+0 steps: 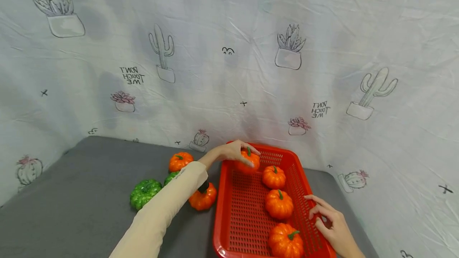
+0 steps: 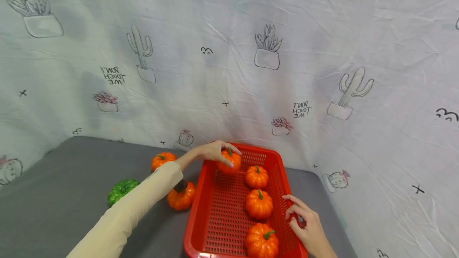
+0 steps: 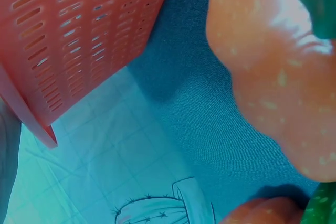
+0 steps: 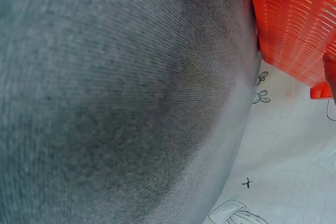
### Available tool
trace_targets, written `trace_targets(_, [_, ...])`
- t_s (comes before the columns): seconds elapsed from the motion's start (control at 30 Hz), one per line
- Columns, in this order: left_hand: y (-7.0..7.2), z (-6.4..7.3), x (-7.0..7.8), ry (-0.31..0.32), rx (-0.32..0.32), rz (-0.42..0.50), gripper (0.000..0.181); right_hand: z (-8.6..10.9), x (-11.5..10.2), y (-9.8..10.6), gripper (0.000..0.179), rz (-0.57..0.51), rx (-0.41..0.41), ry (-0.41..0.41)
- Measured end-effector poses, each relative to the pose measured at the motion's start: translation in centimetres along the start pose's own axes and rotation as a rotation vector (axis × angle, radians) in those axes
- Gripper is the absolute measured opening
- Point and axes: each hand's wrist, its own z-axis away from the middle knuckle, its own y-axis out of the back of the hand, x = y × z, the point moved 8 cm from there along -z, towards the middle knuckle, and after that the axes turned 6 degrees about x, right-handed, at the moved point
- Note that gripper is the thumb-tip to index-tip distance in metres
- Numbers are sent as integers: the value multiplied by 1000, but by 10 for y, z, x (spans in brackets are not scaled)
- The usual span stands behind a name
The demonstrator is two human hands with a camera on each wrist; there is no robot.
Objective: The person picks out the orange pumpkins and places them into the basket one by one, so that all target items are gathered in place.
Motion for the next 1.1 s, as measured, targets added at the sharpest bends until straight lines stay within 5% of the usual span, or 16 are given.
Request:
trace_targets(0.17, [-1, 3, 0, 29, 7, 26, 43, 0, 1, 0, 41, 4, 2, -1])
trace_targets(0.67, [-9, 6, 4, -44, -12, 38, 44, 5, -6, 3, 44, 12, -12, -10])
trace_targets(1.1, [-14, 18, 12, -51, 108, -1, 43, 14, -11, 7, 43, 1, -15, 45])
